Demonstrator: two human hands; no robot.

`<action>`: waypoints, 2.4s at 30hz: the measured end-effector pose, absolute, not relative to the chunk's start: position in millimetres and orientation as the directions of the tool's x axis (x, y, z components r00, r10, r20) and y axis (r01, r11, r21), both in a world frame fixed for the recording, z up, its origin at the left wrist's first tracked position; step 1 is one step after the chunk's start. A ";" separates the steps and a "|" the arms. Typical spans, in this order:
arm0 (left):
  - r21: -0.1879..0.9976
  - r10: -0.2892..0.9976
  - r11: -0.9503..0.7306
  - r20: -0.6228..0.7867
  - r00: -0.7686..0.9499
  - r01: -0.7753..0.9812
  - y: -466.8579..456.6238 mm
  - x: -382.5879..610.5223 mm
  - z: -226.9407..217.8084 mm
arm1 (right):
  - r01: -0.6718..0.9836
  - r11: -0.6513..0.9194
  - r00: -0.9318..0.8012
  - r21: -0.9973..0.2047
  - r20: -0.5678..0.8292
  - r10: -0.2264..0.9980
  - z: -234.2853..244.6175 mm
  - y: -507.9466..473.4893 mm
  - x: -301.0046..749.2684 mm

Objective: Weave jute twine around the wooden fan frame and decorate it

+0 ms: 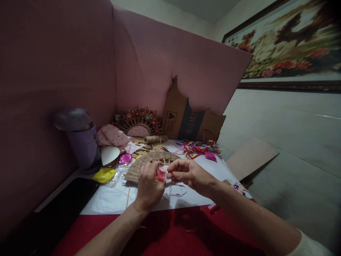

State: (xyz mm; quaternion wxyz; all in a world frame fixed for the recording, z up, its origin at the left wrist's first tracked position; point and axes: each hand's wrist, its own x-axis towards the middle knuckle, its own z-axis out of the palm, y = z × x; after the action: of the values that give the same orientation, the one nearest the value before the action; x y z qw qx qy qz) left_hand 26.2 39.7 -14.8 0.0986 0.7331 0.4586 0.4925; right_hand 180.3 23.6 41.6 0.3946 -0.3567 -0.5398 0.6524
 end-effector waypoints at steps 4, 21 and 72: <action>0.537 0.744 -0.584 0.655 0.136 0.609 37.8 26.7 -15.9 | -0.054 -0.031 -0.403 -0.998 -0.007 0.915 46.3 27.0 175.6; 0.323 0.780 -0.609 0.410 0.473 0.724 37.8 33.9 -27.1 | 0.501 0.626 -0.702 -0.597 0.142 0.697 64.4 86.3 63.3; 0.410 0.827 -0.560 0.327 0.458 0.720 39.7 38.5 -28.9 | 0.553 0.829 -0.832 -0.081 -0.087 0.547 31.4 104.4 29.9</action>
State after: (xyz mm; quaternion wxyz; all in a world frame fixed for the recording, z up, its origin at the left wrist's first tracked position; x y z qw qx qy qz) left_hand 38.5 39.7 -28.9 0.1067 0.8470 0.4565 0.2504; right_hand 29.9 104.4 31.4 -0.0298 -0.2879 -0.9558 0.0513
